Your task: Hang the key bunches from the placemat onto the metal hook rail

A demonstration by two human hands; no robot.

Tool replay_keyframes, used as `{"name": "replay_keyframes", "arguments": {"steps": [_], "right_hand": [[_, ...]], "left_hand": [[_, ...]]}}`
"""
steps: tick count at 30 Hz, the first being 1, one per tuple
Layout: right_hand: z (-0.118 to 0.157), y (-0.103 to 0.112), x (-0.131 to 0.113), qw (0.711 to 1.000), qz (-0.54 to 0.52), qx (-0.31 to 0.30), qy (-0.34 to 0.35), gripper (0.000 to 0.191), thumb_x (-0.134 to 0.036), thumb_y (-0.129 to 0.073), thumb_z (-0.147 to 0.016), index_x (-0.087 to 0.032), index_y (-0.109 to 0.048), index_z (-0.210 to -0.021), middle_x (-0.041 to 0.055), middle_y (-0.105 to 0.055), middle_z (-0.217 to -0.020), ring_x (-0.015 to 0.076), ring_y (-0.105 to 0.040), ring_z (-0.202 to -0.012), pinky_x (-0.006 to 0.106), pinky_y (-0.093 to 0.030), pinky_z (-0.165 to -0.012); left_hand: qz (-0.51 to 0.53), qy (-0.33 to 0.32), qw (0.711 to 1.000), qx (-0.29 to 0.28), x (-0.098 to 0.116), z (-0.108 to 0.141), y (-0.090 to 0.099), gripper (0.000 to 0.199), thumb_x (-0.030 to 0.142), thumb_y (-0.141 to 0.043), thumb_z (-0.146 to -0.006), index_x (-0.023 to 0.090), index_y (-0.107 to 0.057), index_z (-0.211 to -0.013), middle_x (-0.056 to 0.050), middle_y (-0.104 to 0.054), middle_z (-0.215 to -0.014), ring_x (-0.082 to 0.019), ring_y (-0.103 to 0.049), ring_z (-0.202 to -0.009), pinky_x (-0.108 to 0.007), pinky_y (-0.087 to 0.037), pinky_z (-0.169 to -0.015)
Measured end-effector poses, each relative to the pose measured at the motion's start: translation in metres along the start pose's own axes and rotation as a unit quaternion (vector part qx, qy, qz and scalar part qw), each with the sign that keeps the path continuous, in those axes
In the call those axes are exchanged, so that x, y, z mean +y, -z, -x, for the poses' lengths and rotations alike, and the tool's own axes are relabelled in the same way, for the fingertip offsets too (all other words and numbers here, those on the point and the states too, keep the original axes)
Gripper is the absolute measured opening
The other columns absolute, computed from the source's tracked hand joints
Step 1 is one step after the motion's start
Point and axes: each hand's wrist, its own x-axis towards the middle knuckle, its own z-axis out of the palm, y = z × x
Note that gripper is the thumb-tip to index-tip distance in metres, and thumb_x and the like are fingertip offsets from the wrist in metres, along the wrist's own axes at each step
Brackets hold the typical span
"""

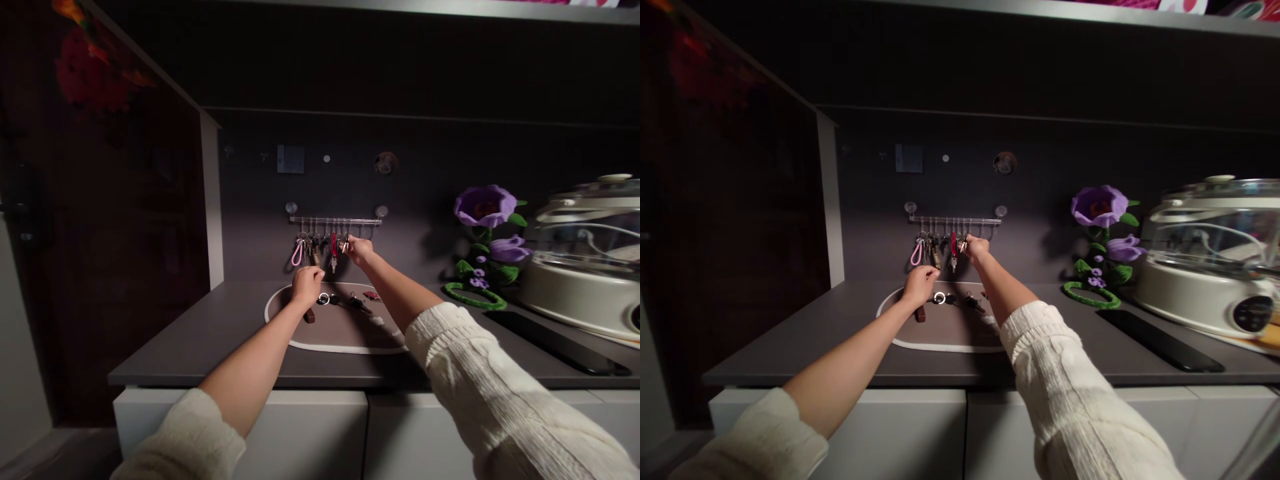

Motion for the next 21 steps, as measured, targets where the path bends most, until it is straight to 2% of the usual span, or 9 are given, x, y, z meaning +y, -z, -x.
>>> {"name": "replay_keyframes", "arguments": {"steps": [9,16,21], "right_hand": [[0.0007,-0.001,0.0061,0.999,0.035,-0.011,-0.018,0.016,-0.008,-0.044,-0.082,-0.013,-0.049,-0.067,-0.0011,-0.051,-0.043,0.0075,-0.05,-0.038,0.016,-0.043,-0.038],[0.0021,0.0022,0.0074,0.998,0.038,-0.035,-0.035,0.015,-0.01,-0.041,-0.084,-0.013,-0.046,-0.071,-0.0021,-0.05,-0.049,0.0077,-0.052,-0.044,0.022,-0.05,-0.048],[0.0099,0.0082,0.0086,0.997,0.055,-0.044,-0.044,0.012,-0.012,-0.041,-0.084,-0.013,-0.048,-0.074,-0.0012,-0.053,-0.054,0.0075,-0.054,-0.047,0.02,-0.049,-0.048]], "left_hand": [[-0.013,0.03,0.999,0.005,-0.0012,-0.0023,0.0033,0.018,0.021,-0.05,-0.078,0.016,-0.067,-0.08,-0.006,-0.067,-0.085,-0.014,-0.057,-0.077,-0.024,-0.041,-0.072],[-0.02,0.055,0.998,-0.001,0.0002,-0.0017,0.0087,0.016,0.021,-0.051,-0.077,0.017,-0.067,-0.079,-0.005,-0.067,-0.084,-0.013,-0.057,-0.077,-0.024,-0.04,-0.072],[-0.031,0.084,0.995,-0.039,-0.0039,-0.004,0.0099,0.015,0.023,-0.053,-0.076,0.019,-0.067,-0.08,-0.004,-0.067,-0.082,-0.013,-0.058,-0.074,-0.023,-0.041,-0.069]]}}
